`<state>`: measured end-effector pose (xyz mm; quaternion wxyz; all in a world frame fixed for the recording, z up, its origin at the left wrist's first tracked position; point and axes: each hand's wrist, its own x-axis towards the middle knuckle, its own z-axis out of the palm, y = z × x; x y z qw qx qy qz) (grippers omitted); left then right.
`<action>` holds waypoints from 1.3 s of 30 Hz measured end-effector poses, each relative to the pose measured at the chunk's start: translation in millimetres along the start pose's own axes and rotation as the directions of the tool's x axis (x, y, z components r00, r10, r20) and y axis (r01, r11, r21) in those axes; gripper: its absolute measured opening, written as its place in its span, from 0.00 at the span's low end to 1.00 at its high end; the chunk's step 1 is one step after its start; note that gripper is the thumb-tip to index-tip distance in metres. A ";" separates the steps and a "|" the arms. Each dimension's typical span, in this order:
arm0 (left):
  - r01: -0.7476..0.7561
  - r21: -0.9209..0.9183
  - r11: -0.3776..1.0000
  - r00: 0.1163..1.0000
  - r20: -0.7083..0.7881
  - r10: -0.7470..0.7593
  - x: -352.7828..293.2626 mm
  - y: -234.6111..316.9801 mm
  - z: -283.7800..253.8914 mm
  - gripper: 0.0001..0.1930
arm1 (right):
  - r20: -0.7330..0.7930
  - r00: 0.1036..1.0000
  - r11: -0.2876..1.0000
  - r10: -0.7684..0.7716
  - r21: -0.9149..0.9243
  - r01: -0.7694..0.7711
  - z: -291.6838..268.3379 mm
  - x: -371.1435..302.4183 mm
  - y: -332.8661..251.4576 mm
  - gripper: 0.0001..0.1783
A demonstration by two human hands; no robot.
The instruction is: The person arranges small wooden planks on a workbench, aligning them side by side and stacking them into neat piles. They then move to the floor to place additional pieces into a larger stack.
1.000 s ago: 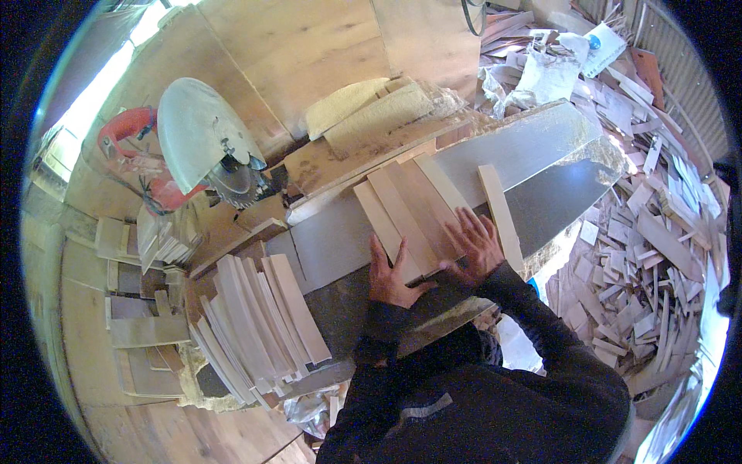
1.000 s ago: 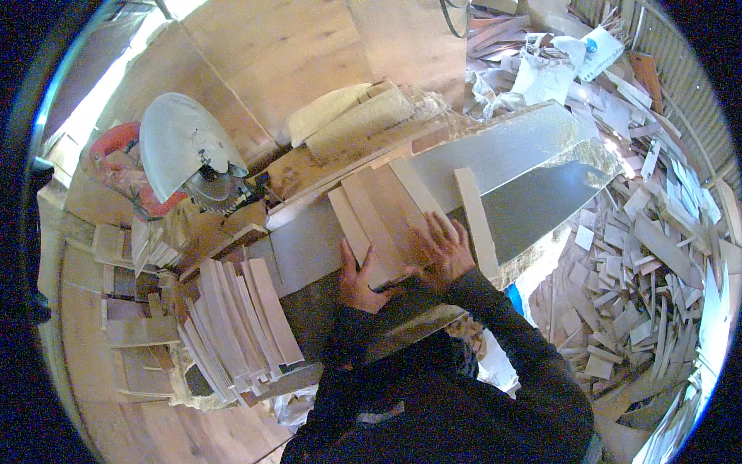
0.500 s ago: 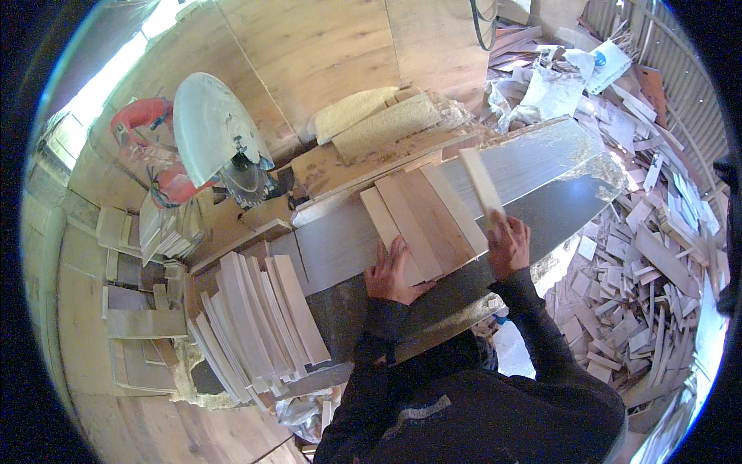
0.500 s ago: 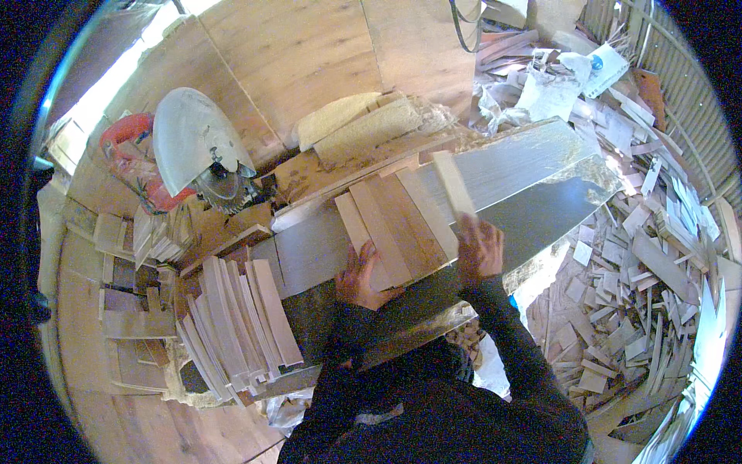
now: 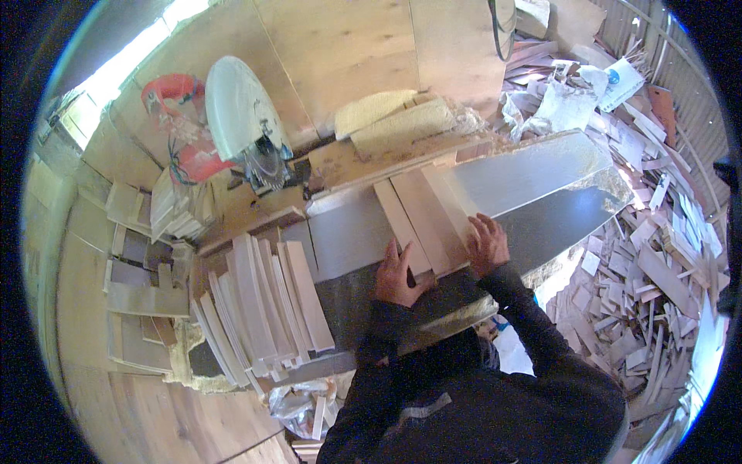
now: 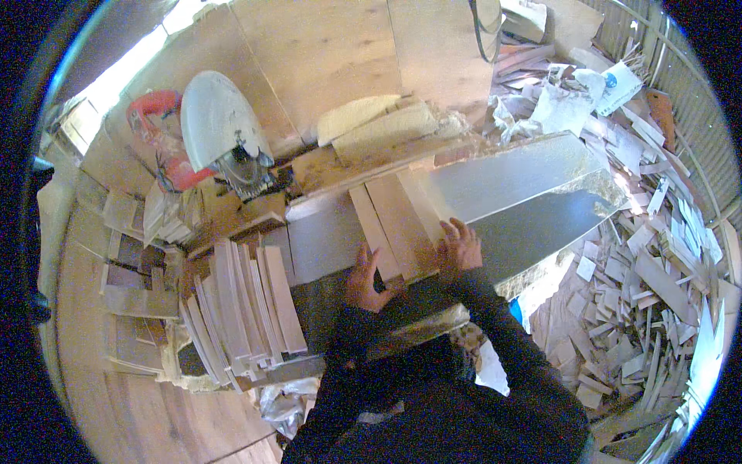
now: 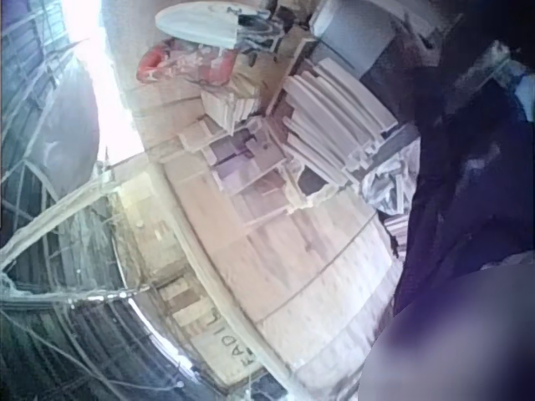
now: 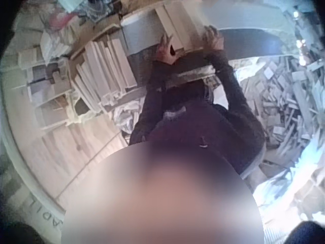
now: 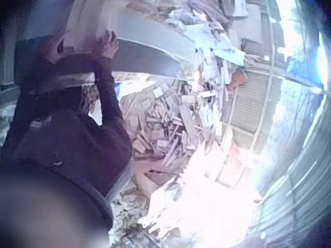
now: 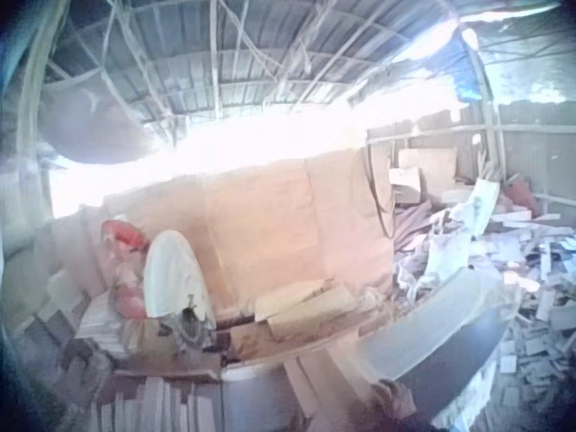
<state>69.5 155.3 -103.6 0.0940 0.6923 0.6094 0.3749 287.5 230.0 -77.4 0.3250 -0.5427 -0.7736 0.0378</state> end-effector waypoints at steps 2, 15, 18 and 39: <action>-0.007 -0.050 0.999 1.000 0.005 0.008 -7.0 -8.3 1.6 0.39 | -0.018 0.999 0.997 -0.030 0.076 0.032 -13.1 -14.6 6.2 0.25; -0.067 -0.001 0.998 0.996 0.057 0.067 -2.5 -5.0 -10.8 0.27 | -0.121 0.989 0.996 -0.083 0.016 0.085 -17.4 -40.8 -16.6 0.23; 0.060 -0.171 0.983 0.996 -0.060 -0.071 -6.5 3.5 -29.9 0.25 | -0.212 0.976 0.994 -0.057 0.078 0.075 -16.9 -40.1 -29.0 0.21; 0.741 0.413 0.530 0.657 -0.611 -0.442 -105.8 -29.2 -210.8 0.20 | -0.308 0.948 0.979 0.082 0.201 -0.020 -20.5 -25.2 -38.1 0.14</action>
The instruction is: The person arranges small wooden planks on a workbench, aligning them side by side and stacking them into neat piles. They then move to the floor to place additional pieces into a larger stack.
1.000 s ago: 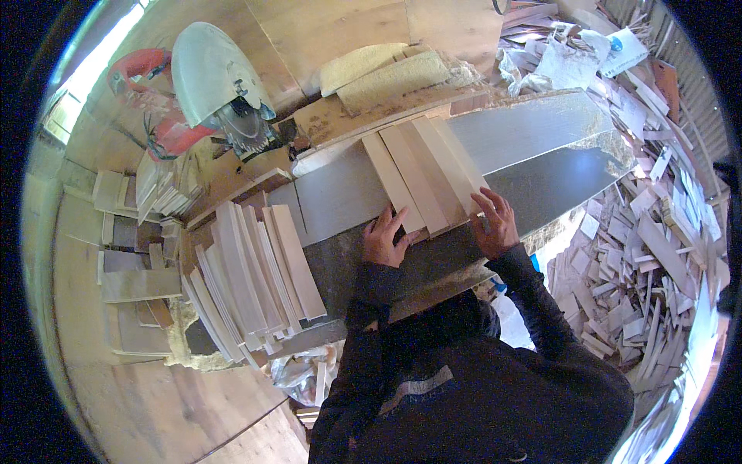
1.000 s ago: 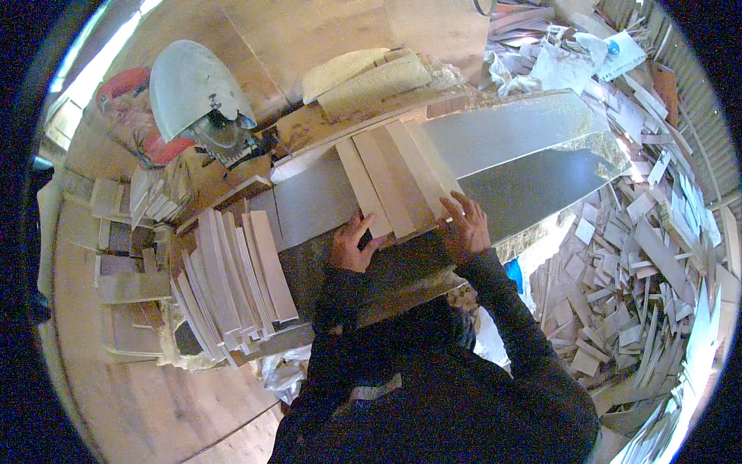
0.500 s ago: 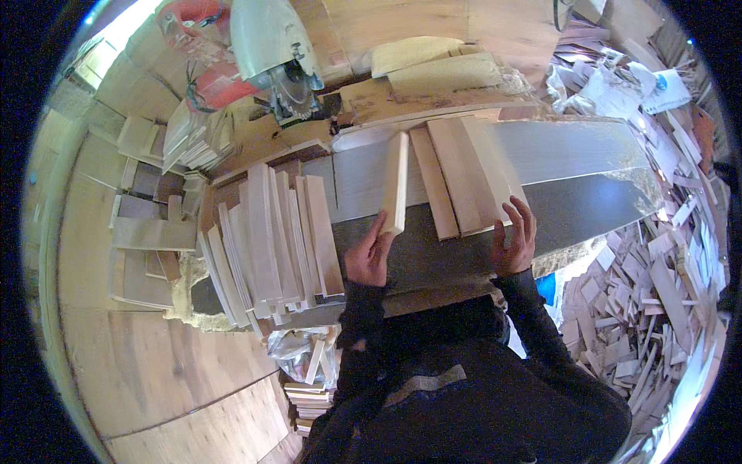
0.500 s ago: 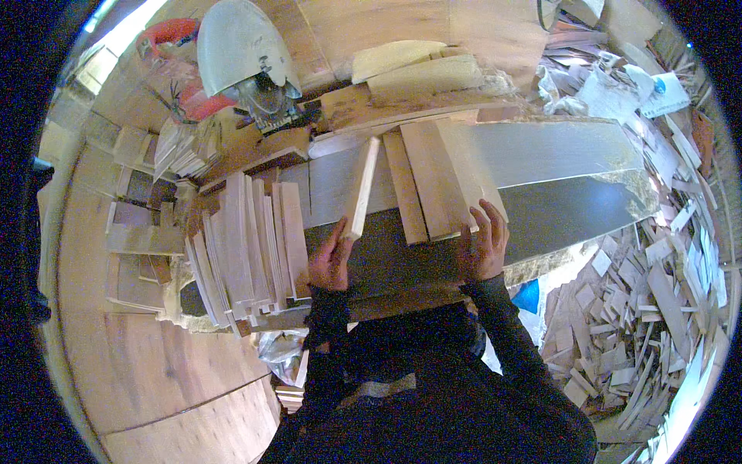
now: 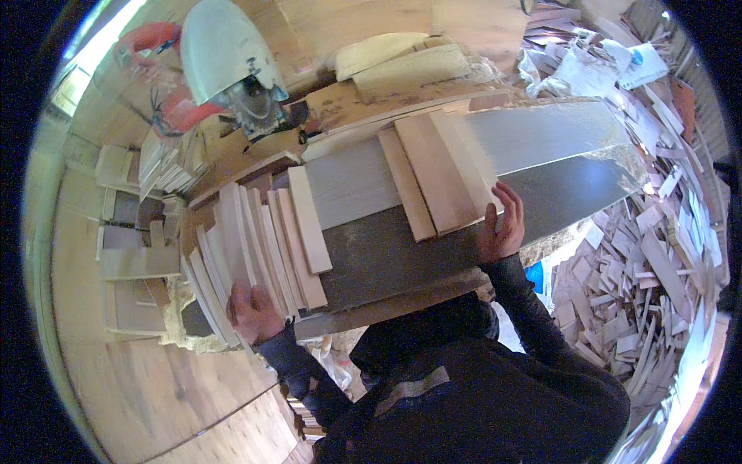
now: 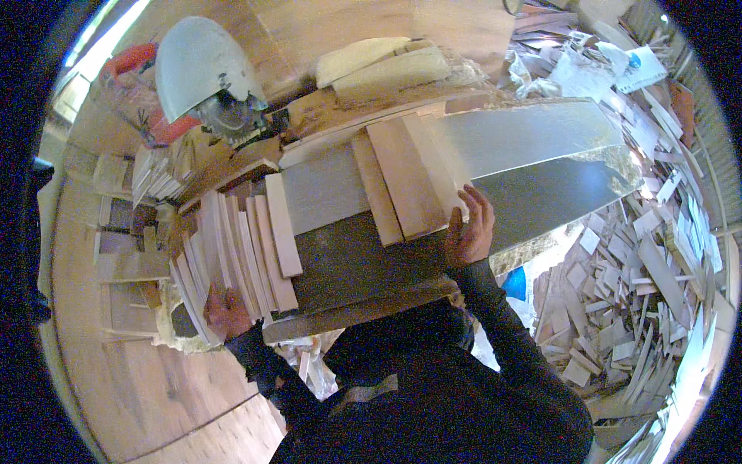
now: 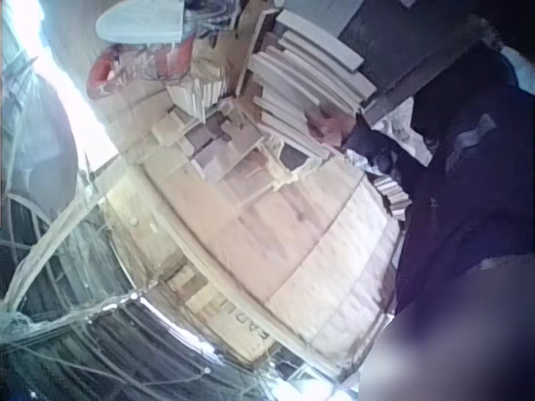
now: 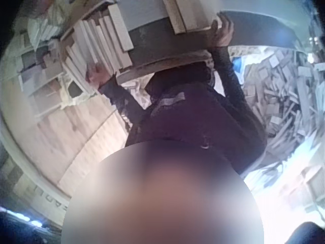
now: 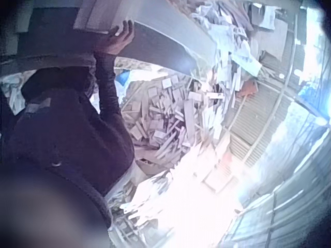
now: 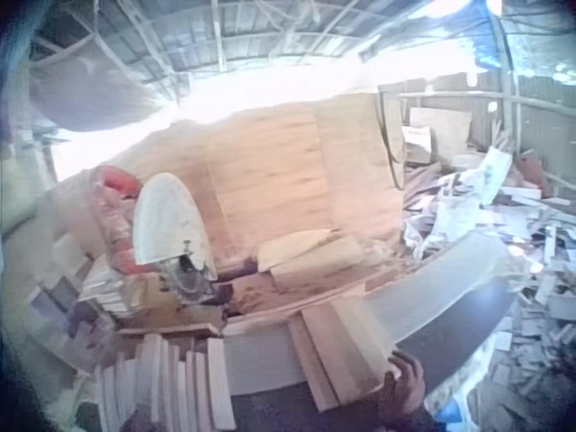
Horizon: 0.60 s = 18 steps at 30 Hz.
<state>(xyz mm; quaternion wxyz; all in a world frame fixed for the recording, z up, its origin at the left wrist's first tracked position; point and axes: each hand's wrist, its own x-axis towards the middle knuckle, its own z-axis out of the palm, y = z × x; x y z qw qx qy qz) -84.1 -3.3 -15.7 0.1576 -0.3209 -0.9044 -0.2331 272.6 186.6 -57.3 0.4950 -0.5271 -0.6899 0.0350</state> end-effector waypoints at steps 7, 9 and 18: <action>0.063 -0.681 0.729 0.993 -0.033 -0.117 -7.8 39.1 -11.8 0.18 | -0.103 0.985 0.989 0.136 -0.046 -0.141 -23.0 -5.5 45.1 0.14; 0.084 -0.753 0.653 0.995 0.034 -0.089 -14.6 66.7 -14.2 0.18 | -0.092 0.972 0.973 0.214 -0.069 -0.221 -23.0 -12.6 48.6 0.14; -0.178 -0.577 0.797 0.959 0.078 0.271 -78.7 184.2 91.4 0.17 | 0.024 0.994 0.994 0.106 -0.021 -0.105 -7.6 -24.1 36.4 0.20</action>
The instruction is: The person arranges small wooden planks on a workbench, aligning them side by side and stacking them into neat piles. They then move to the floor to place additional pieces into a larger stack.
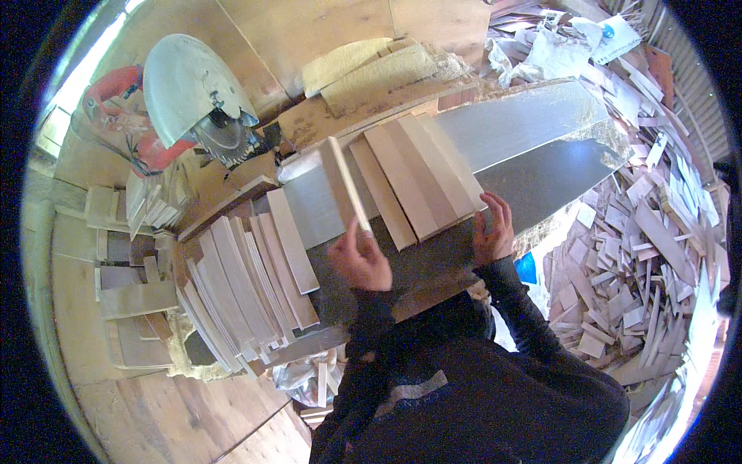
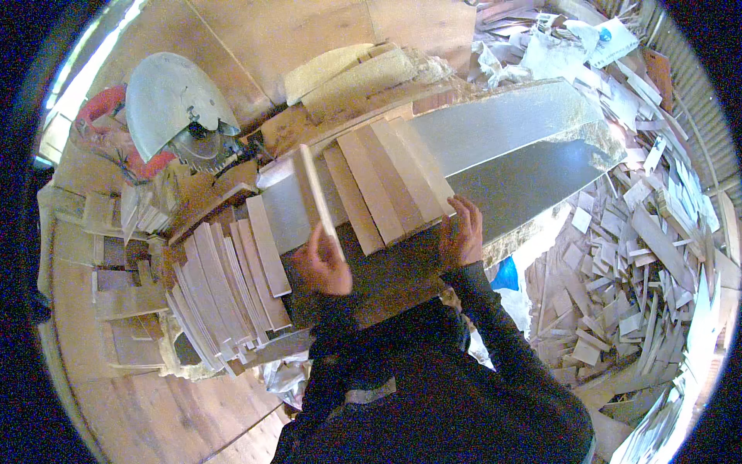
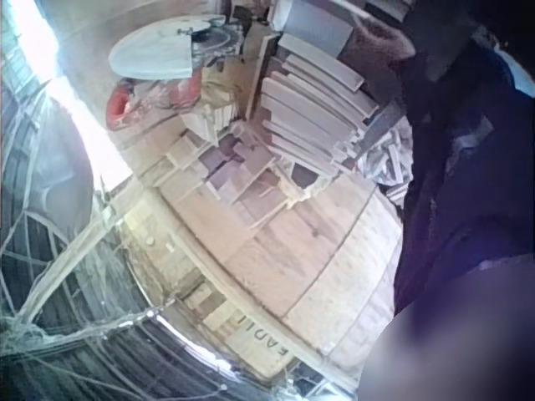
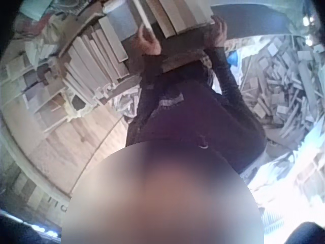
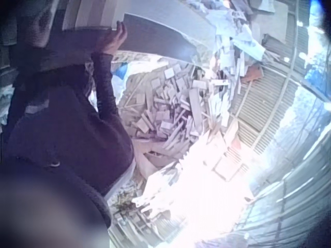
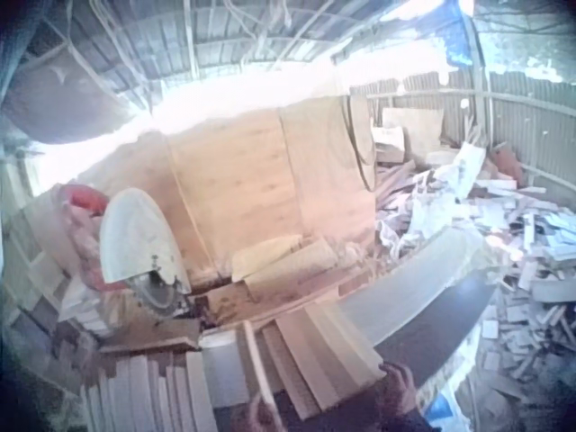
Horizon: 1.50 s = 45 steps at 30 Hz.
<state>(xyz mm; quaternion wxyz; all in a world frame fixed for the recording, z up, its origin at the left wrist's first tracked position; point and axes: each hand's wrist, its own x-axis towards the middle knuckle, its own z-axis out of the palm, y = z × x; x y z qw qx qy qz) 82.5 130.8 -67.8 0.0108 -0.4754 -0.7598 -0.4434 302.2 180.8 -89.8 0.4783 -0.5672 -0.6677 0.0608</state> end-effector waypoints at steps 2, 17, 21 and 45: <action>-0.056 -0.046 0.997 0.998 0.031 0.058 -0.7 -1.6 26.0 0.18 | 0.053 0.999 1.000 -0.002 -0.009 0.003 1.1 0.9 -1.5 0.21; -0.137 -0.352 0.926 0.811 0.498 0.309 1.5 -23.5 28.9 0.39 | 0.484 0.818 0.930 -0.311 -0.022 0.367 -12.3 29.7 43.4 0.27; -0.090 -0.367 0.926 0.790 0.540 0.291 4.4 -17.5 26.2 0.38 | 0.531 0.795 0.933 -0.294 -0.023 0.360 -14.4 33.5 41.6 0.25; 0.054 0.576 0.816 0.999 -0.024 -0.049 36.3 -108.0 -164.6 0.24 | 0.372 0.720 0.726 -0.586 0.636 0.261 13.7 -55.6 -117.4 0.16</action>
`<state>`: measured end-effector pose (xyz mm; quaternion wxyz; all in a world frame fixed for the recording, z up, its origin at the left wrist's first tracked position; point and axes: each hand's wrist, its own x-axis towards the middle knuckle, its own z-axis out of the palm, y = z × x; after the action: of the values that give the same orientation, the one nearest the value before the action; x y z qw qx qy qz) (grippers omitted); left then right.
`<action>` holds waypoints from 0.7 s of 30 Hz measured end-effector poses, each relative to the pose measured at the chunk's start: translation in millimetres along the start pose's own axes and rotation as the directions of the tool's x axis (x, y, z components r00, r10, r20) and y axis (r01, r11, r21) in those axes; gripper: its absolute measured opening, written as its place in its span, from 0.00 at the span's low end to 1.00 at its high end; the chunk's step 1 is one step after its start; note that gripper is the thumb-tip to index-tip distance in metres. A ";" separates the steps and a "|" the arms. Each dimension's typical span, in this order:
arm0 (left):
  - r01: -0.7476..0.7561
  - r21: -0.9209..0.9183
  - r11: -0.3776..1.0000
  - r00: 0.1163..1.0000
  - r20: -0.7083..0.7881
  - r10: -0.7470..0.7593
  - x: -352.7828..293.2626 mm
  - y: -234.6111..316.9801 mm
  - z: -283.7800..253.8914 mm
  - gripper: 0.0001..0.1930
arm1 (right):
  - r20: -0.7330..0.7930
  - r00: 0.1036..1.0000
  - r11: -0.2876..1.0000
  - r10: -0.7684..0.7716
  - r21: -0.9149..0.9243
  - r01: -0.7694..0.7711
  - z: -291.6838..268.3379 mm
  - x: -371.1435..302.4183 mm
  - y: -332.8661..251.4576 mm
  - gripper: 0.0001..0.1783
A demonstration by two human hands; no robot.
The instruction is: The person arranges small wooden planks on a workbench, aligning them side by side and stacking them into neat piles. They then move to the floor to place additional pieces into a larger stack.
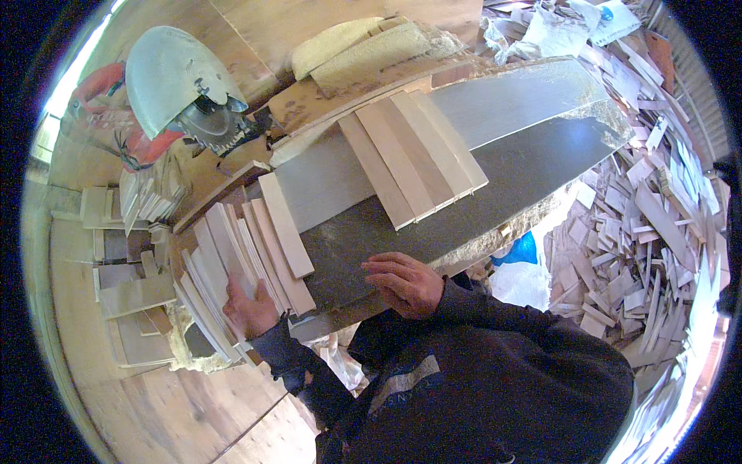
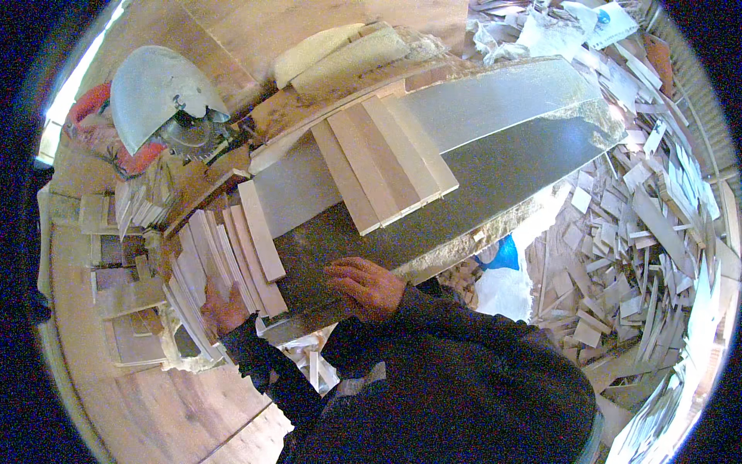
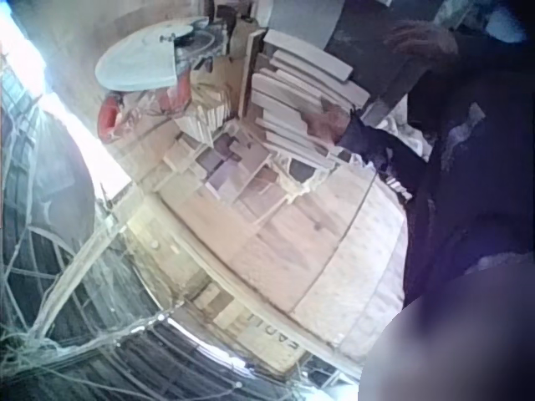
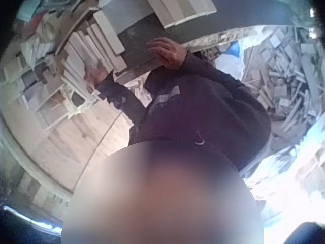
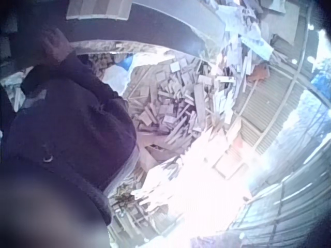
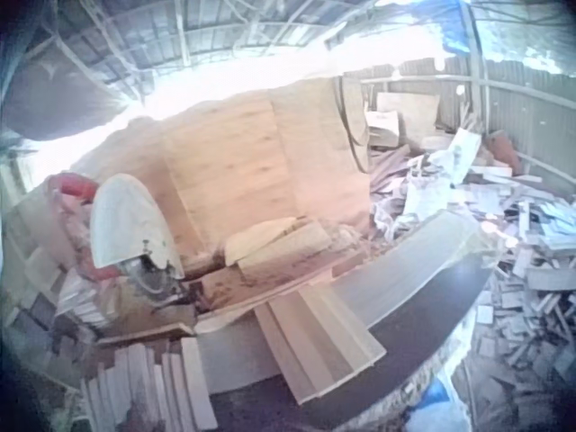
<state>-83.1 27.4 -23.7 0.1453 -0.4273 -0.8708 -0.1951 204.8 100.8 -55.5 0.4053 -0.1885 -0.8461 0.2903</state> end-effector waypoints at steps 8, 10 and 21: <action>0.304 -0.599 0.741 0.947 0.273 -0.167 0.0 31.6 -25.8 0.28 | 0.055 0.980 0.969 0.190 0.150 -0.196 0.6 1.6 -3.5 0.19; 0.354 -0.845 0.400 0.928 0.369 -0.042 -4.1 58.2 -29.6 0.26 | 0.163 0.904 0.877 0.395 0.226 -0.424 -0.5 9.2 -12.3 0.23; 0.331 -0.904 0.271 0.770 0.425 0.476 -44.5 172.7 -6.6 0.18 | -0.474 0.702 0.726 0.531 -0.173 -0.665 -83.3 4.8 60.7 0.34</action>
<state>82.1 90.3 0.7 -0.4344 -0.5055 -0.5398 -0.5141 273.2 177.8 -49.9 0.4098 -0.5761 -0.6730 0.2171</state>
